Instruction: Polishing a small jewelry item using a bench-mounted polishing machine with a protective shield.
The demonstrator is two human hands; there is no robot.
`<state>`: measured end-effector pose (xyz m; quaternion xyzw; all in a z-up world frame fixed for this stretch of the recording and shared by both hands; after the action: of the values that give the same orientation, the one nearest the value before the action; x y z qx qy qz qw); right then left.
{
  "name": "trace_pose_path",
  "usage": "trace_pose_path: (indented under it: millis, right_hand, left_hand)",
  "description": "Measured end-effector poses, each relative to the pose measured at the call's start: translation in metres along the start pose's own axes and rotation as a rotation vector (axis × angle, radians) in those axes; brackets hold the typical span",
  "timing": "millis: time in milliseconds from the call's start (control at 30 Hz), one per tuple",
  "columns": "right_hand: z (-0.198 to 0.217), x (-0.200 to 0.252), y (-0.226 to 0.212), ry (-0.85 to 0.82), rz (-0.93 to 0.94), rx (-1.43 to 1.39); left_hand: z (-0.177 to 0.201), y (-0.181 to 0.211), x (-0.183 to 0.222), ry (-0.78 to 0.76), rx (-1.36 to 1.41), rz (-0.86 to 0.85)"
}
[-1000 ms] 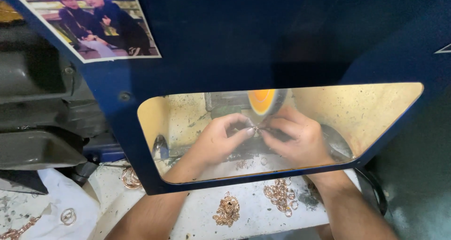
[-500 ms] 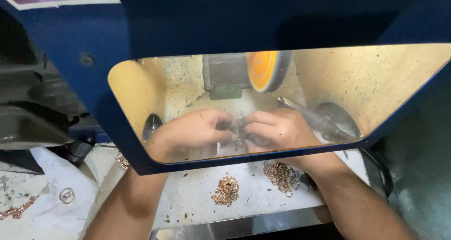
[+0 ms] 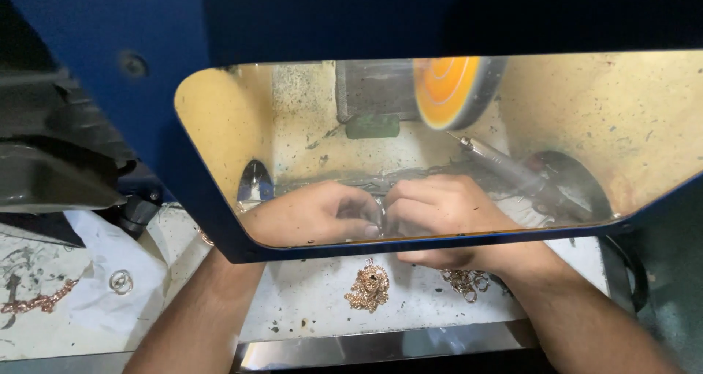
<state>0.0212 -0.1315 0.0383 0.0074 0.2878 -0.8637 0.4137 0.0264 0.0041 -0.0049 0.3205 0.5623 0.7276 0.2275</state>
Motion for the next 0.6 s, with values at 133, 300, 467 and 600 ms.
trace_pose_path:
  millis: [133, 300, 467, 600]
  right_hand:
    - [-0.008, 0.002, 0.007, -0.007, 0.011, -0.008]
    - [-0.022, 0.009, 0.009, -0.015, 0.012, -0.049]
    - [-0.013, -0.003, 0.003, -0.067, -0.079, -0.115]
    - [0.001, -0.014, -0.002, -0.077, -0.163, -0.216]
  left_hand:
    - [-0.002, -0.002, -0.002, -0.024, 0.022, -0.030]
    - [-0.001, -0.008, -0.004, -0.036, -0.085, 0.031]
    - [0.003, -0.013, -0.002, -0.015, -0.082, 0.025]
    - [0.012, 0.000, 0.007, 0.043, -0.057, 0.103]
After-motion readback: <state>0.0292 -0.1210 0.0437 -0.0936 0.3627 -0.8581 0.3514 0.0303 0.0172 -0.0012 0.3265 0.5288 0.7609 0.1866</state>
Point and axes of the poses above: each hand's wrist, its own x-axis away from the middle knuckle, its own z-axis out of the back of the hand, y = z × x, the point moved 7 cm from there along -x, towards the middle knuckle, and after that the axes turned 12 degrees about -z, right-handed, at the moved point
